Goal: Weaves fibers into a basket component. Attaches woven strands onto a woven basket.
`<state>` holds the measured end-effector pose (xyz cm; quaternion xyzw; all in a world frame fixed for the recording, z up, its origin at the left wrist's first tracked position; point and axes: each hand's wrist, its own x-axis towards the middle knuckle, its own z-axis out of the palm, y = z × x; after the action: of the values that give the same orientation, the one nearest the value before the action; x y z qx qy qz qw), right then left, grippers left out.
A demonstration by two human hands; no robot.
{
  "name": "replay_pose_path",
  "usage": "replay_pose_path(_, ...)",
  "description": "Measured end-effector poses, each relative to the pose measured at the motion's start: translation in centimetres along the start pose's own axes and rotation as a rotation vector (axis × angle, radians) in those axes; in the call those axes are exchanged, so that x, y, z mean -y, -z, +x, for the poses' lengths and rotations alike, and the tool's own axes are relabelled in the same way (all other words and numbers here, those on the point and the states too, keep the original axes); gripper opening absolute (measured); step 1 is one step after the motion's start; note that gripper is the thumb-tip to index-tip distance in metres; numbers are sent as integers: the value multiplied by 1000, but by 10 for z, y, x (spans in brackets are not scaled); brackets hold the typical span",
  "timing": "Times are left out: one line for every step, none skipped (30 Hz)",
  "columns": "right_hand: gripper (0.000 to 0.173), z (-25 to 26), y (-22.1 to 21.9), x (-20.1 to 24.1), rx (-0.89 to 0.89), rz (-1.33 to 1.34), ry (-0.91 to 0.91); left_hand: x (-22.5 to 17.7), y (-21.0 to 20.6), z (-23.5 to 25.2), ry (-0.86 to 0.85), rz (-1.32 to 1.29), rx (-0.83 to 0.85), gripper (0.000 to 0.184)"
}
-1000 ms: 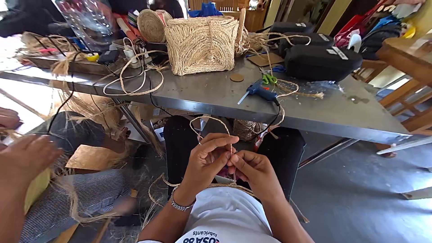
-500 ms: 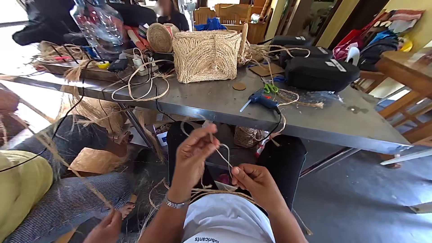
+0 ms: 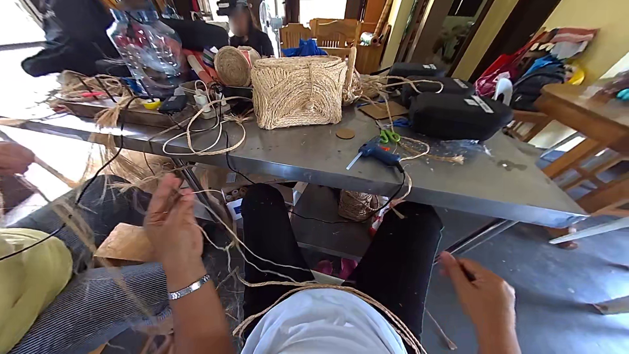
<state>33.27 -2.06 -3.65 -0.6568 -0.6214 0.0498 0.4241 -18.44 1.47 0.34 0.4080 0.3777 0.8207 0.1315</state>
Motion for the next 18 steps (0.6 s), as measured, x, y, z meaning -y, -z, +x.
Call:
replay_pose_path(45, 2, -5, 9, -15, 57, 46, -6, -18, -10, 10, 51, 131, 41)
replay_pose_path(39, 4, -13, 22, -22, 134, 114, -11, -38, -24, 24, 85, 265, 40)
replay_pose_path(33, 7, -23, 37, -12, 228, 190, -15, -61, -42, 43, 84, 399, 39)
replay_pose_path(28, 8, -35, 54, 10, 332, 260, -16, -82, -60, 53, 46, 529, 37)
replay_pose_path(25, 9, -47, 71, 45, 433, 322, -17, -102, -79, 41, 2, 648, 35)
replay_pose_path(25, 9, -58, 86, 98, 539, 384, -19, -119, -97, 22, -38, 742, 34)
replay_pose_path(28, 8, -68, 99, 163, 643, 430, -21, -132, -111, 11, -70, 797, 33)
replay_pose_path(31, 6, -76, 110, 225, 730, 451, -22, -140, -122, 8, -96, 823, 34)
replay_pose_path(32, 5, -81, 118, 268, 797, 446, -22, -144, -128, 8, -112, 829, 35)
replay_pose_path(30, 3, -84, 124, 292, 847, 424, -22, -145, -131, 8, -118, 826, 36)
replay_pose_path(27, 2, -85, 127, 301, 878, 394, -22, -144, -132, 6, -117, 821, 37)
replay_pose_path(24, 2, -85, 129, 292, 886, 366, -22, -143, -131, 4, -110, 818, 37)
replay_pose_path(21, 1, -85, 130, 275, 874, 353, -23, -142, -131, 1, -99, 815, 38)
replay_pose_path(20, 1, -85, 129, 247, 846, 361, -23, -141, -130, -4, -94, 812, 37)
replay_pose_path(18, 1, -84, 129, 210, 810, 386, -23, -141, -130, -8, -93, 811, 37)
replay_pose_path(16, 2, -84, 128, 170, 765, 419, -23, -141, -131, -10, -95, 810, 38)
replay_pose_path(14, 3, -83, 128, 135, 712, 453, -23, -141, -131, -7, -96, 810, 38)
replay_pose_path(13, 3, -82, 128, 103, 651, 480, -23, -142, -132, -6, -97, 810, 39)
